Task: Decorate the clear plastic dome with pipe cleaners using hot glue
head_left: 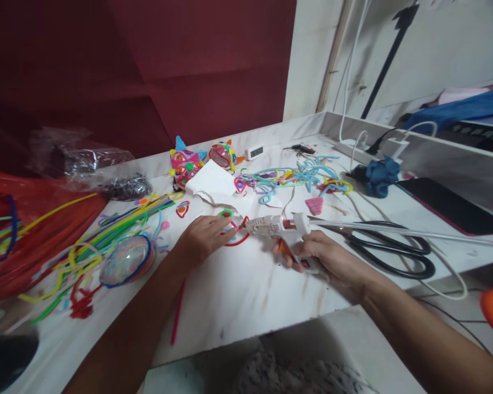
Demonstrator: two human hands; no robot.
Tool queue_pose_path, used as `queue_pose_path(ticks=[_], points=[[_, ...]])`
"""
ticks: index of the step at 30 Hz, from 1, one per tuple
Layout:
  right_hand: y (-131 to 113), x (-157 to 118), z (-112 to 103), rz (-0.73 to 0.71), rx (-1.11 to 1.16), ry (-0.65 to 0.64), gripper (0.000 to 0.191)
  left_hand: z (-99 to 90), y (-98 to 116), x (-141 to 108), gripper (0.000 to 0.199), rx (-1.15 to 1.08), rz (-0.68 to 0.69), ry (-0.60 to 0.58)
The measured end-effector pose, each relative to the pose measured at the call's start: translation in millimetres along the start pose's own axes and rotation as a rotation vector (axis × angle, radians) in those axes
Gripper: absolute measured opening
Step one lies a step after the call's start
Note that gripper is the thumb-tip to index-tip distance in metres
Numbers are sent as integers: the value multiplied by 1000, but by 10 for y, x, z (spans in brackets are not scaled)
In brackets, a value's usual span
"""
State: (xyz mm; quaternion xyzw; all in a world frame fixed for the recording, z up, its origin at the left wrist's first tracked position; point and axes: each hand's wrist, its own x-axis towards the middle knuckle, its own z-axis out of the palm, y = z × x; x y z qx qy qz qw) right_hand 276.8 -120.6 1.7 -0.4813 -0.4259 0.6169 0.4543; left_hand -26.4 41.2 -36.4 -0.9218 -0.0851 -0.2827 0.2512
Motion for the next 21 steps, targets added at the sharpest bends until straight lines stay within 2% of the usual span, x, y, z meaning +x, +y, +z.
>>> queue_pose_path(ticks=[4,10,16,21], points=[[21,26,-15,-5,-30,-22,22,17,-6,-25,39,11,-14,-29],[18,41,-16,1,-19,-31,20,1,2,6,35,-2,-1,16],[27,41,-11,5,-15,-39,19,14,-5,-35,36,24,-6,-61],[60,62,-30,-1,-15,-51,20,19,-9,-38,36,-5,-8,-42]])
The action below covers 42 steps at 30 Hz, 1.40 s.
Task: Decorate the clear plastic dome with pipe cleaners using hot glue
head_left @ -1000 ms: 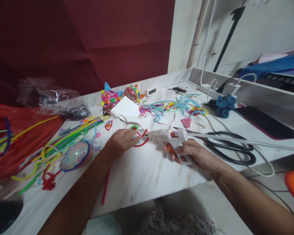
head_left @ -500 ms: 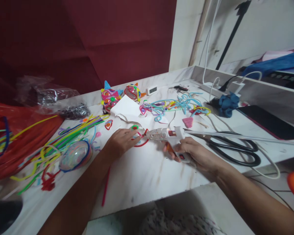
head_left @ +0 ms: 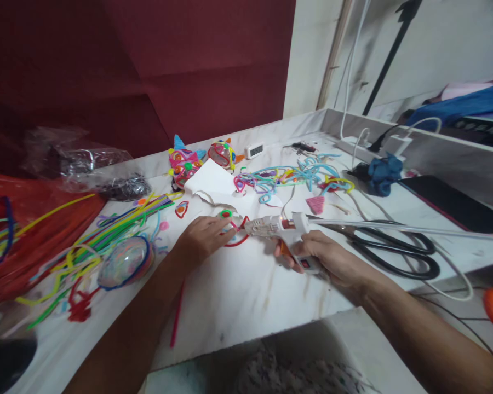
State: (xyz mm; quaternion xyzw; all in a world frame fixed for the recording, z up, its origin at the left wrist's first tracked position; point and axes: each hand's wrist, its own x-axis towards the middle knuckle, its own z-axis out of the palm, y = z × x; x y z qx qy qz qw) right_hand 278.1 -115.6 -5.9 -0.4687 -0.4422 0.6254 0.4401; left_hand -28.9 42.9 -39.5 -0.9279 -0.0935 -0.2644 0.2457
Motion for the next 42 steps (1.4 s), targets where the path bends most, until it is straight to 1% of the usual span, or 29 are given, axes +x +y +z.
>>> queue_pose_path(ticks=[6,11,16,21,24,28,33,38,42], points=[[-9,32,-8,23,24,7,24,-35,11,60,35,-19,2,61],[-13,38,-3,21,3,-5,23,-38,14,77,33,-19,8,76],[-13,42,4,36,22,3,24,-48,20,73,34,2,7,59],[-19,42,1,47,9,2,25,-27,13,36,37,6,-4,6],[-27,39,9,47,6,-9,23,-11,8,13,38,-7,-3,15],[-35,37,22,47,7,7,22,-10,8,10,38,-5,-15,0],[-20,35,5,51,-5,-12,23,-38,19,59,36,-2,-1,60],[-9,8,-2,49,-3,-3,26,-50,30,64,37,37,-8,7],[-14,-16,5,36,-10,-1,23,-29,27,34,39,26,-13,0]])
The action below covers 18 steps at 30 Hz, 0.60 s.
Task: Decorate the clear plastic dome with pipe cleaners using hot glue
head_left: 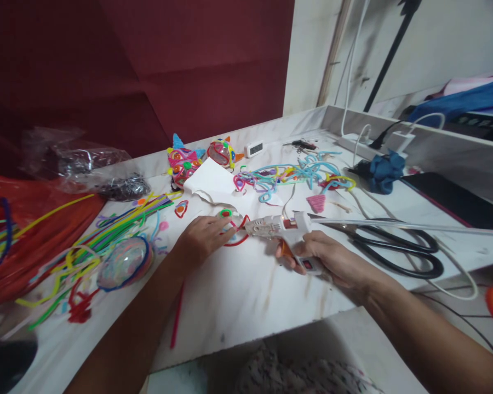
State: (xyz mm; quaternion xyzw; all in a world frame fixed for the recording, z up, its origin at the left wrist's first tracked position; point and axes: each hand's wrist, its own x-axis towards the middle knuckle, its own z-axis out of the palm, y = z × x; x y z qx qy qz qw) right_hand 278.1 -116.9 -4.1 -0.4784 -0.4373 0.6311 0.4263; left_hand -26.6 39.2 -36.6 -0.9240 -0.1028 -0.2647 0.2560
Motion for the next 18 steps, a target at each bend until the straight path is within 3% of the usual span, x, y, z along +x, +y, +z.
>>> queue_pose_path(ticks=[18], points=[[-11,-38,37,-4,7,27,19,-60,26,82,35,-6,11,44]])
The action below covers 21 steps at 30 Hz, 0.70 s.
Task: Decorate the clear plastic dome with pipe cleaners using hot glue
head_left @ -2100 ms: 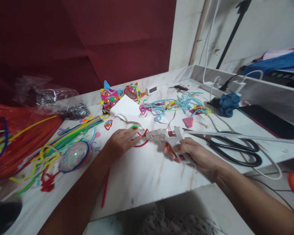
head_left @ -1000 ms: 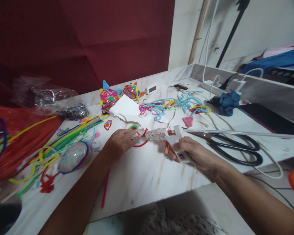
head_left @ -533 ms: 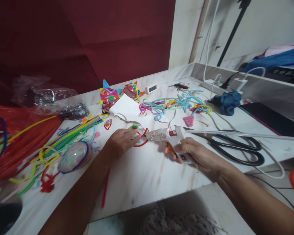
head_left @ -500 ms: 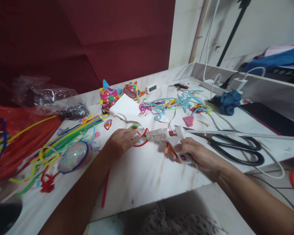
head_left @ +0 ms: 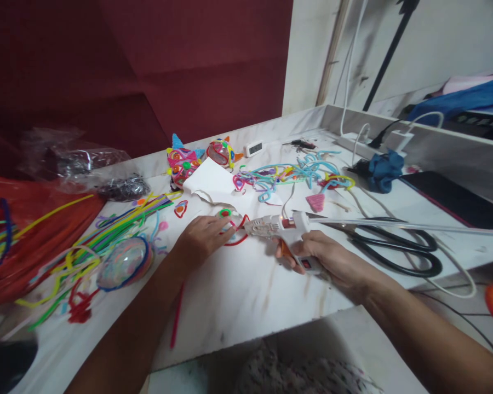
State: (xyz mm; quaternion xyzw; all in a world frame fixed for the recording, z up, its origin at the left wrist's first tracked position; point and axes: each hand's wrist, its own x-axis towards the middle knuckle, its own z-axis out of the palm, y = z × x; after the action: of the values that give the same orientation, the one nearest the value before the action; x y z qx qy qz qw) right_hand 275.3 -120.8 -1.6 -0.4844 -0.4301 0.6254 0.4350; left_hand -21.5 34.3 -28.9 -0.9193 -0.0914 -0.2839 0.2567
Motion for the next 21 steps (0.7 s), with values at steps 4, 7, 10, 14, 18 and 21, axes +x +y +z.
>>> queue_pose_path(ticks=[4,7,10,14,18,21], points=[[1,14,-3,-7,4,-5,22,30,-10,-35,35,-17,-11,-12],[4,32,-13,1,-11,-10,23,69,-21,-77,34,-26,-16,-20],[10,42,-21,4,-16,-12,22,84,-25,-102,35,-37,-23,-52],[16,45,-22,1,-18,-12,22,43,-16,-68,37,-18,-24,-47],[11,43,-16,-6,-17,-10,21,3,-5,-13,36,-25,-2,9],[2,42,-14,-4,-16,-19,22,9,-6,-13,35,-26,-8,0]])
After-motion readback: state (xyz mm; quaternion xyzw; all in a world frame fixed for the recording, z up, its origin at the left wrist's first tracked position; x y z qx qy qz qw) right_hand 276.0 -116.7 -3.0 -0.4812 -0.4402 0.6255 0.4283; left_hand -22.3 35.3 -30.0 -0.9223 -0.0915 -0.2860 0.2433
